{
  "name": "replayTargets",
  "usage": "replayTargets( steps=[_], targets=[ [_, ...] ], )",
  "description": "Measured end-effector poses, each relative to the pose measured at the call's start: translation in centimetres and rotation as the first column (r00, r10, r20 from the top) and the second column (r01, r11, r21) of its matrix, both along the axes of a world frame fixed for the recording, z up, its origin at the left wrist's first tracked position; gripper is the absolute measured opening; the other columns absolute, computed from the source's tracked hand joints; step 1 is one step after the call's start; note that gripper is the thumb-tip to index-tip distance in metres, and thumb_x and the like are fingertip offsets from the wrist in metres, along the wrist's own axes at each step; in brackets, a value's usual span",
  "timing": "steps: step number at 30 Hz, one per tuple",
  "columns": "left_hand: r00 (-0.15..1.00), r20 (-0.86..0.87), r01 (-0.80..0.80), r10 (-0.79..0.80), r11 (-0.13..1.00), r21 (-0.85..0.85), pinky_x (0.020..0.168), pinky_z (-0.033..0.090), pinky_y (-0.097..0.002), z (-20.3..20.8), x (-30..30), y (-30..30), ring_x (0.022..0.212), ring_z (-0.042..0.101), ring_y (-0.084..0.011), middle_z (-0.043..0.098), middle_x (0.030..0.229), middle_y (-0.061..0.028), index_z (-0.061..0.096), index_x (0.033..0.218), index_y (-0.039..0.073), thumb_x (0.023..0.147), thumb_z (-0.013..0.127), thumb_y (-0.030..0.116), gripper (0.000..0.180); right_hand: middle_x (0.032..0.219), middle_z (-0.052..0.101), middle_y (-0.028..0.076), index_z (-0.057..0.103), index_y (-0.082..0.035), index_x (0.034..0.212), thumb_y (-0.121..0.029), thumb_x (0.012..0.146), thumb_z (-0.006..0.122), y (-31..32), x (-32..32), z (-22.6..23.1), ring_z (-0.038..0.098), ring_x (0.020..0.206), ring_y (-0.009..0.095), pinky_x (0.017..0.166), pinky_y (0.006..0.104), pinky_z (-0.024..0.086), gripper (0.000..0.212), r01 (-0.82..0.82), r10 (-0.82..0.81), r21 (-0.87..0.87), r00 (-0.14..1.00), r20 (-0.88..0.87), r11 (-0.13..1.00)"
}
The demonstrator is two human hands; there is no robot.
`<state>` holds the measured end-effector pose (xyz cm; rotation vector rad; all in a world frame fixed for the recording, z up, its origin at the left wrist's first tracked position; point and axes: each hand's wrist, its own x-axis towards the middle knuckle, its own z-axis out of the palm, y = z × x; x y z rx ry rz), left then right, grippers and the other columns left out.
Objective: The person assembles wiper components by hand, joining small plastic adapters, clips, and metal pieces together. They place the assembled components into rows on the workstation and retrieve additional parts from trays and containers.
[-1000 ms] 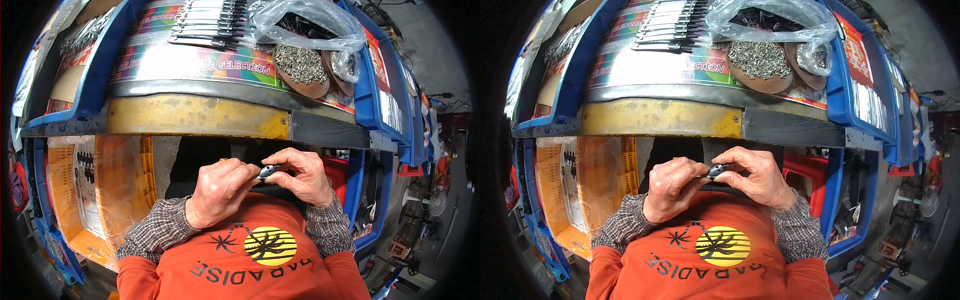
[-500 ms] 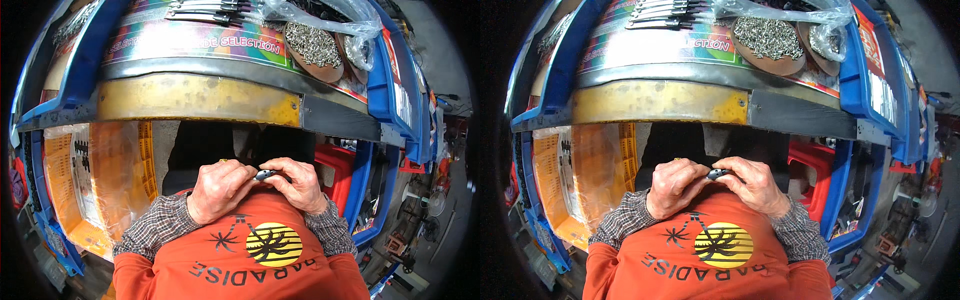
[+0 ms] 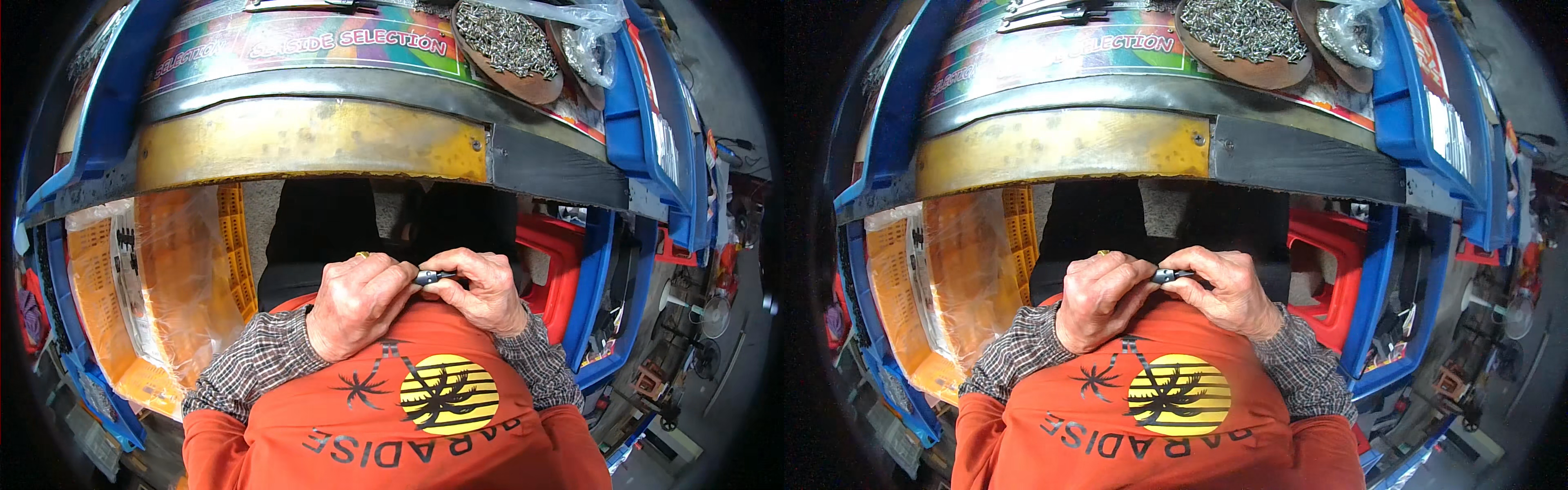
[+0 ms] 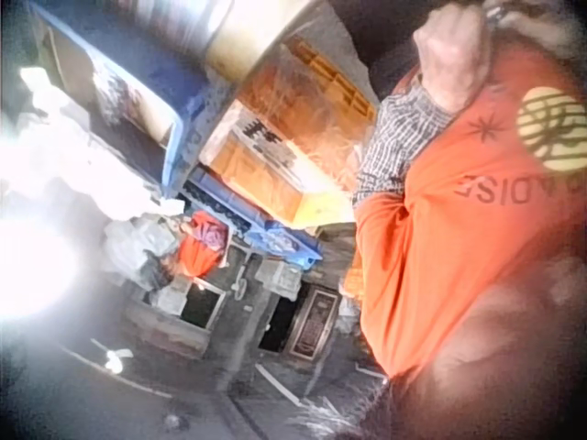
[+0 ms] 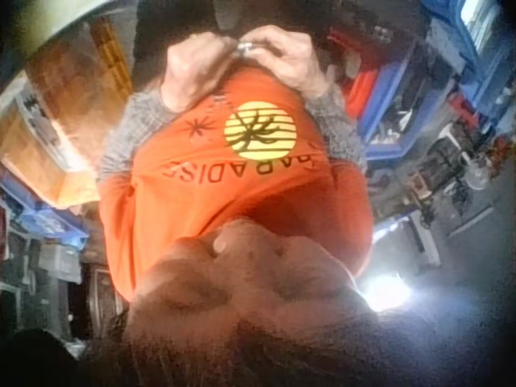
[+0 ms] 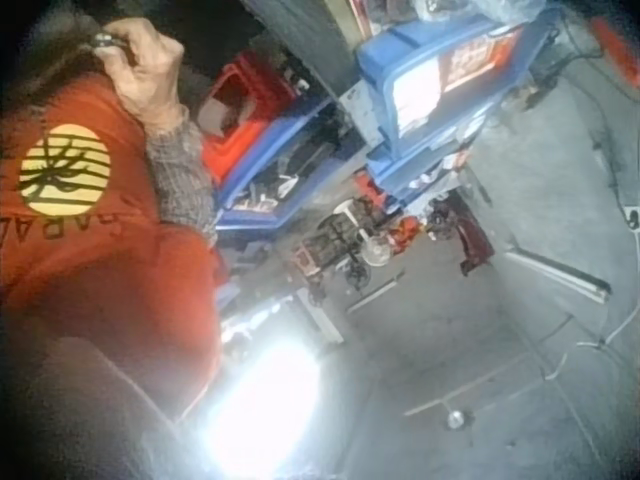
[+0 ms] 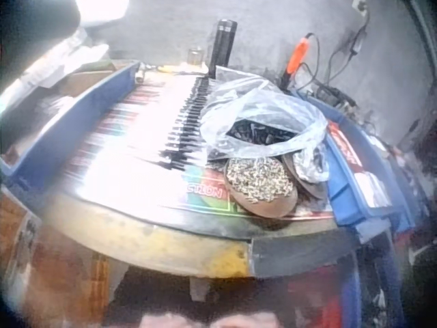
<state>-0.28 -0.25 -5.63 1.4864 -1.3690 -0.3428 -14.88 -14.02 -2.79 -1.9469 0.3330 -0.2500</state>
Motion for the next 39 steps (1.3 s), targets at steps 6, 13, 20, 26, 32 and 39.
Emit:
replayTargets(
  steps=[6,13,20,26,32,39],
  targets=[
    [1.000,-0.002,-0.009,0.009,1.000,-0.009,0.051,0.049,-0.0319,-0.4,-0.1,0.0,0.058,0.059,-0.0230,0.057,0.069,-0.0069,0.062,0.085,0.003,0.071,0.073,0.003,0.018,0.082,0.068,0.010,0.065,0.001,0.098,-0.001,0.081,0.069,0.2,0.1,-0.5,0.067,0.069,0.018,0.059,0.0275,0.051,0.018,0.003,-0.003,0.000,1.000,0.014,1.000],
    [0.998,0.030,0.056,-0.055,0.998,-0.007,0.051,0.047,-0.0324,-0.4,0.6,-0.3,0.057,0.060,-0.0234,0.059,0.070,-0.0082,0.063,0.088,0.003,0.067,0.074,-0.001,0.024,0.083,0.069,0.010,0.065,0.001,0.098,-0.001,0.081,0.070,0.0,-0.1,-0.3,0.069,0.073,0.018,0.062,0.0277,0.053,0.018,0.021,-0.022,0.005,1.000,0.011,1.000],
    [0.999,0.054,0.010,-0.009,1.000,-0.022,0.051,0.047,-0.0325,-0.3,0.7,-0.6,0.058,0.059,-0.0233,0.059,0.071,-0.0080,0.063,0.089,0.002,0.067,0.074,0.000,0.025,0.088,0.069,0.012,0.064,0.002,0.099,-0.001,0.080,0.070,-0.3,0.3,-0.3,0.069,0.074,0.019,0.063,0.0281,0.054,0.020,0.037,-0.037,-0.002,0.999,0.013,0.999],
    [0.987,0.144,-0.051,0.067,0.993,-0.110,0.049,0.047,-0.0313,0.5,1.6,-1.2,0.057,0.057,-0.0220,0.054,0.069,-0.0061,0.062,0.089,0.002,0.067,0.074,0.005,0.025,0.089,0.069,0.012,0.066,0.002,0.098,-0.005,0.078,0.073,-0.9,1.8,1.6,0.070,0.076,0.022,0.067,0.0295,0.055,0.022,0.026,-0.008,-0.290,0.998,0.063,0.957],
    [0.972,0.194,-0.100,0.131,0.982,-0.163,0.051,0.045,-0.0323,2.6,3.2,-1.9,0.057,0.058,-0.0221,0.059,0.072,-0.0073,0.063,0.088,0.003,0.065,0.076,0.003,0.027,0.079,0.065,0.013,0.066,0.001,0.099,-0.005,0.075,0.075,-3.2,3.9,5.9,0.064,0.065,0.025,0.058,0.0322,0.050,0.027,0.134,-0.048,-0.487,0.982,0.184,0.863],
    [0.949,0.233,-0.169,0.215,0.965,-0.200,0.050,0.045,-0.0316,4.3,4.9,-2.3,0.056,0.055,-0.0206,0.052,0.066,-0.0044,0.061,0.086,0.005,0.066,0.074,0.004,0.024,0.079,0.064,0.011,0.065,-0.001,0.094,0.001,0.072,0.073,-5.3,7.1,8.7,0.061,0.068,0.026,0.061,0.0356,0.048,0.024,0.312,-0.127,-0.699,0.944,0.304,0.644]
  ],
)
